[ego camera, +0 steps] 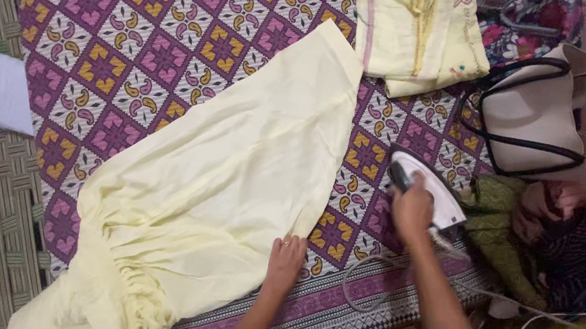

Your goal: The person irons a light yellow garment laid out on a patterned bedsheet. They repeatedly smooth the fabric with one hand while moving a steam iron over the surface with the other, adjusting the garment's position to cover different areas.

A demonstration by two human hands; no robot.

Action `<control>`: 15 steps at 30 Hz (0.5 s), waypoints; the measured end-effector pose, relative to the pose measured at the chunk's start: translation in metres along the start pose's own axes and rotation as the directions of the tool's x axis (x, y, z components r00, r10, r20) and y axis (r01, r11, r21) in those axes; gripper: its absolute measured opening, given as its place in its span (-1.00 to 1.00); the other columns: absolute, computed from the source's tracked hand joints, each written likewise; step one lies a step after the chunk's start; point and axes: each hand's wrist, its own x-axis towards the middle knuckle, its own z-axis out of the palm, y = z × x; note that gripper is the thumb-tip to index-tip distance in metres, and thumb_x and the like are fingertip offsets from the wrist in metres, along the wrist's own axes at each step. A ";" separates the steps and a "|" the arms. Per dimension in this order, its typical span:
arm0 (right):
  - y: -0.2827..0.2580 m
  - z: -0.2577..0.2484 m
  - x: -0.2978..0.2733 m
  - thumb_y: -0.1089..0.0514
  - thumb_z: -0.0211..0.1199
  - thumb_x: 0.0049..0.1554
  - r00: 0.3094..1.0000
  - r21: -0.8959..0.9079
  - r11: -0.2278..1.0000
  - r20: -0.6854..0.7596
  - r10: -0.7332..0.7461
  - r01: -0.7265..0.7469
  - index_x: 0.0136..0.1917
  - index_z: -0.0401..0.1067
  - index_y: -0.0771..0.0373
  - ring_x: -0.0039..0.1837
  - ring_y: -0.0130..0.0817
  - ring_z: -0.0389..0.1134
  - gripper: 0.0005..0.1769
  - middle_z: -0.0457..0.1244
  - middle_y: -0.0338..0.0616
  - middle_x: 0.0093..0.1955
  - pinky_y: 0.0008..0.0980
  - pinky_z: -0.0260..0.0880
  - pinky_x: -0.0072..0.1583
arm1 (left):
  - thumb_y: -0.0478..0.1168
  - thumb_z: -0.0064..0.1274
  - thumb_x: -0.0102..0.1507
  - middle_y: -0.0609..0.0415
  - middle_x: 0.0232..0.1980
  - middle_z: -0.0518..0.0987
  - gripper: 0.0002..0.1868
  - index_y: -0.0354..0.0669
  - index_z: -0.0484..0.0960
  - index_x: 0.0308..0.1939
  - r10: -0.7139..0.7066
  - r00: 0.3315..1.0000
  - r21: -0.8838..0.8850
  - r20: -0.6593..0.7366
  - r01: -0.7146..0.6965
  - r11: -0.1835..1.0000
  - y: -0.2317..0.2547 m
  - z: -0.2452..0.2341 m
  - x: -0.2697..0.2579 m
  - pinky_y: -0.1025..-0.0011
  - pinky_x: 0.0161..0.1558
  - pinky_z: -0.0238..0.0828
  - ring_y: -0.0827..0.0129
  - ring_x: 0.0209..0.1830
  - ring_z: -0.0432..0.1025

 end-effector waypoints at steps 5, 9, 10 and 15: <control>-0.020 -0.019 0.033 -0.12 0.28 0.14 0.966 0.309 0.937 0.243 0.086 -0.161 0.58 0.06 0.05 0.08 0.04 0.44 -0.17 0.36 0.16 0.09 -0.05 0.46 0.09 | -0.04 -0.04 0.11 0.00 0.11 0.49 -0.47 -0.18 0.49 0.12 -0.153 0.919 0.095 -0.364 0.200 0.975 -0.012 0.004 -0.040 0.08 0.10 0.17 0.17 0.15 0.35; -0.050 0.023 -0.007 -0.11 0.25 0.19 0.986 0.475 0.880 0.138 -0.089 0.013 0.50 0.19 0.15 0.06 -0.05 0.45 -0.30 0.39 0.12 0.11 -0.13 0.46 0.09 | -0.08 -0.05 0.19 0.11 0.11 0.46 -0.63 -0.01 0.50 0.06 -0.270 0.962 0.141 -0.046 0.274 0.951 -0.022 0.025 -0.061 0.06 0.13 0.07 0.23 0.16 0.31; -0.066 0.033 -0.013 -0.10 0.26 0.20 0.985 0.468 0.883 0.132 -0.113 0.038 0.48 0.20 0.15 0.09 -0.09 0.46 -0.32 0.38 0.11 0.14 -0.16 0.46 0.11 | -0.15 -0.06 0.24 0.16 0.09 0.45 -0.74 0.05 0.50 0.01 -0.257 0.966 0.176 0.006 0.252 0.952 -0.025 0.030 -0.064 0.07 0.18 0.05 0.28 0.18 0.31; -0.111 0.075 -0.058 -0.03 0.20 0.19 0.988 0.436 0.898 0.156 -0.005 -0.065 0.39 0.16 0.24 0.05 0.23 0.44 -0.40 0.38 0.28 0.02 0.06 0.41 0.12 | -0.16 -0.04 0.23 0.18 0.00 0.45 -0.80 0.06 0.51 -0.06 -0.130 0.991 0.134 -0.020 0.132 0.982 -0.029 0.043 -0.078 0.09 0.17 0.03 0.37 0.16 0.32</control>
